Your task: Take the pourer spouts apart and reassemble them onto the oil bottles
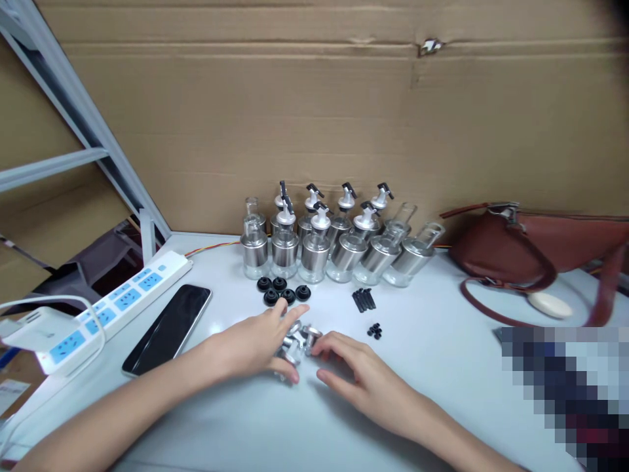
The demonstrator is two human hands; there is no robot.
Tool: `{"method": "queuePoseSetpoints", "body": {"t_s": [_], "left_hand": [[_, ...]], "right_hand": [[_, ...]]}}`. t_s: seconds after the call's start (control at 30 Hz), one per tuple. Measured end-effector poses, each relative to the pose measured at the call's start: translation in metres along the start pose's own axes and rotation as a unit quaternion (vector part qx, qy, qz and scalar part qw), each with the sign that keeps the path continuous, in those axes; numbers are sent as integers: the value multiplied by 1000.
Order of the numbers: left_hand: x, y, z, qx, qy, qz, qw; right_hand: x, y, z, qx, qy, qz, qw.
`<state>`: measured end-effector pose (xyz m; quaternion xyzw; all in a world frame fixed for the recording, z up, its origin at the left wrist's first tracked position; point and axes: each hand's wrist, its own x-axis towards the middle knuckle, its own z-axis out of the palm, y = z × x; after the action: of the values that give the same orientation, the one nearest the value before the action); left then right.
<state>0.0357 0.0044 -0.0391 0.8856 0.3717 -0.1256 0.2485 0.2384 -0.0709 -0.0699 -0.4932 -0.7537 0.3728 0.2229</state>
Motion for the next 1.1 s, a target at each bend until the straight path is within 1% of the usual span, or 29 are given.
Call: {"method": "queuePoseSetpoints", "body": {"t_s": [0.07,0.17,0.2,0.23,0.4,0.5,0.63,0.73,0.8,0.87,0.93,0.97,1.0,1.03,1.07,1.1], "left_hand": [[0,1,1,3,2,3,1000],[0,3,0,12,2,8,1000],[0,5,0,16,2,8,1000],[0,6,-1,23,1,7,1000],[-1,11,-2,64,16,14,998],[-2,12,1,79,21,22,996],[-3,11,3,99,36,29,994],[-5,9,-3,125,42,20,991],[-9,10,-7,149,43,15,988],[-16,15,-10,190,64,4,980],[-26,25,-7,237,102,4,966],[-30,31,-3,254,120,22,959],[-34,37,3,257,132,67,955],[-36,42,10,240,137,145,950],[-37,46,18,220,127,232,939],[-37,49,27,190,99,310,926]], "right_hand": [[0,1,1,-6,17,10,1000],[0,6,3,-20,77,31,996],[0,7,3,-23,87,34,995],[0,8,3,-24,84,33,996],[1,5,3,-9,6,17,1000],[0,4,4,-6,2,13,1000],[0,7,4,-1,20,9,1000],[0,10,3,-12,42,2,999],[0,10,0,-25,68,-7,997],[1,10,-4,-43,111,-20,993],[6,8,-12,-60,166,-42,983],[9,5,-17,-70,193,-60,977],[13,2,-23,-82,217,-82,969],[18,-3,-30,-94,239,-106,961],[25,-9,-38,-106,258,-130,951],[32,-16,-46,-115,277,-149,942]]}}
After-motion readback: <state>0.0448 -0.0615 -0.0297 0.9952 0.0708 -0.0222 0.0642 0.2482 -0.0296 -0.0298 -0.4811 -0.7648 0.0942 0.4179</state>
